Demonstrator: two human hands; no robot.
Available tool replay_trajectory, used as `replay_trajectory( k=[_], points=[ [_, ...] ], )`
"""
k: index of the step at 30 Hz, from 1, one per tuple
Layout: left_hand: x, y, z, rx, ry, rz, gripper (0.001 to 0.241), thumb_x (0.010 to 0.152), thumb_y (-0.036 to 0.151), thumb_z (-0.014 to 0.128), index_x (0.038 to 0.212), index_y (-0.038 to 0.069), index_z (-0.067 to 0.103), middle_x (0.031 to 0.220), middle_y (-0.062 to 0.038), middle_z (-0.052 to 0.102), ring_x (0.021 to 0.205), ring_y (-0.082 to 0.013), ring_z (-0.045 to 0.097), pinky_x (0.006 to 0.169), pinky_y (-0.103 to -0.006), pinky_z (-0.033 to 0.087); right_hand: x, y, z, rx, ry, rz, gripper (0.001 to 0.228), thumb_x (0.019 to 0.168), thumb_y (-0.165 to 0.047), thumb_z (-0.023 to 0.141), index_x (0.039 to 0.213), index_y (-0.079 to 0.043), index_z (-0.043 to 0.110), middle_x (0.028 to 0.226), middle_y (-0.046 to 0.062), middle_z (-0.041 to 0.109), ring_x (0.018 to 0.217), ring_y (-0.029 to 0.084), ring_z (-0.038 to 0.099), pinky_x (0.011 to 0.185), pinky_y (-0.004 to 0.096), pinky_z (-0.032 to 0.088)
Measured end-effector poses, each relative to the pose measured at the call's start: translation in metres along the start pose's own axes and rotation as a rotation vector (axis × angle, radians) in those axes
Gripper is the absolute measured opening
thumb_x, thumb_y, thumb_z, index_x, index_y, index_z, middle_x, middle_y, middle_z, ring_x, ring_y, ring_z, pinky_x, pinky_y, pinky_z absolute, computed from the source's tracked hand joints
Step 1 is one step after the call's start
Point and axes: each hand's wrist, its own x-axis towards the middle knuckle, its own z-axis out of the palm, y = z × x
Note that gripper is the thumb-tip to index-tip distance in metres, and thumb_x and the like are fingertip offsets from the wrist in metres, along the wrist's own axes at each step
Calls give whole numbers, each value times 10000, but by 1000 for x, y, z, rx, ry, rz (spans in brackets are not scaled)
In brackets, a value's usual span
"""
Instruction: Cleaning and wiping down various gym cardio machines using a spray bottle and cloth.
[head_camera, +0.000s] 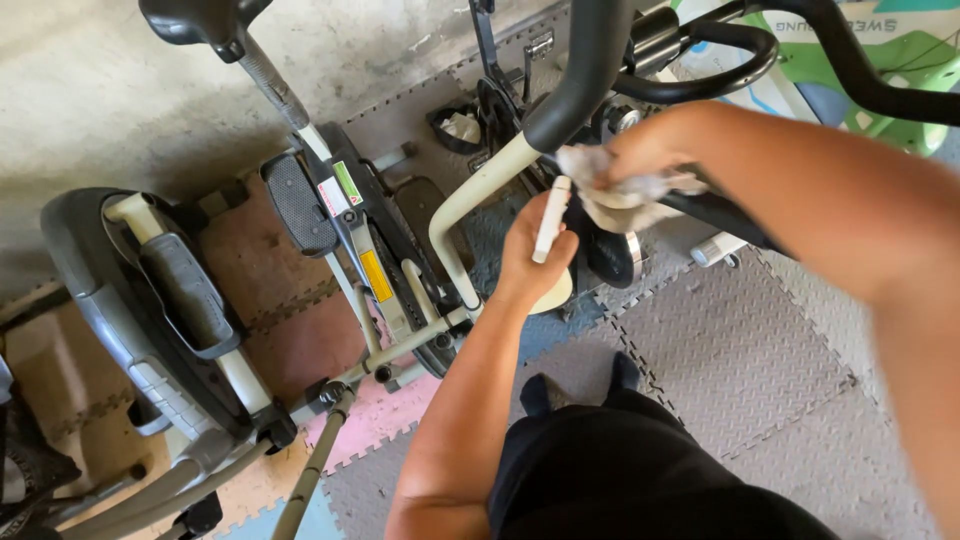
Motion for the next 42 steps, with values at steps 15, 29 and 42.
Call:
replay_trajectory(
  k=[15,29,42],
  points=[
    [-13,80,64,245,-199,363,533,848,135,672,1363,25,592,1409,-176,611,1331,-387,566,1194,-462,412,13,108,134,1970,-307,-1149,360,1154,-253,558,1348,43,623,982,139,704,825,238,707,707,343,598],
    [-61,77,137,219,52,286,615,875,184,699,1419,42,450,1522,-170,454,1419,-362,452,1221,-458,340,-22,87,115,2695,-1297,-625,672,761,-156,695,1323,142,478,1245,305,496,877,316,644,770,387,599],
    [-66,93,166,576,37,189,619,764,15,600,1384,6,597,1435,-159,604,1522,-368,427,1271,-463,334,-109,116,128,2687,-716,-510,330,979,-174,502,1143,100,584,1014,260,615,892,320,682,737,354,637]
  ],
)
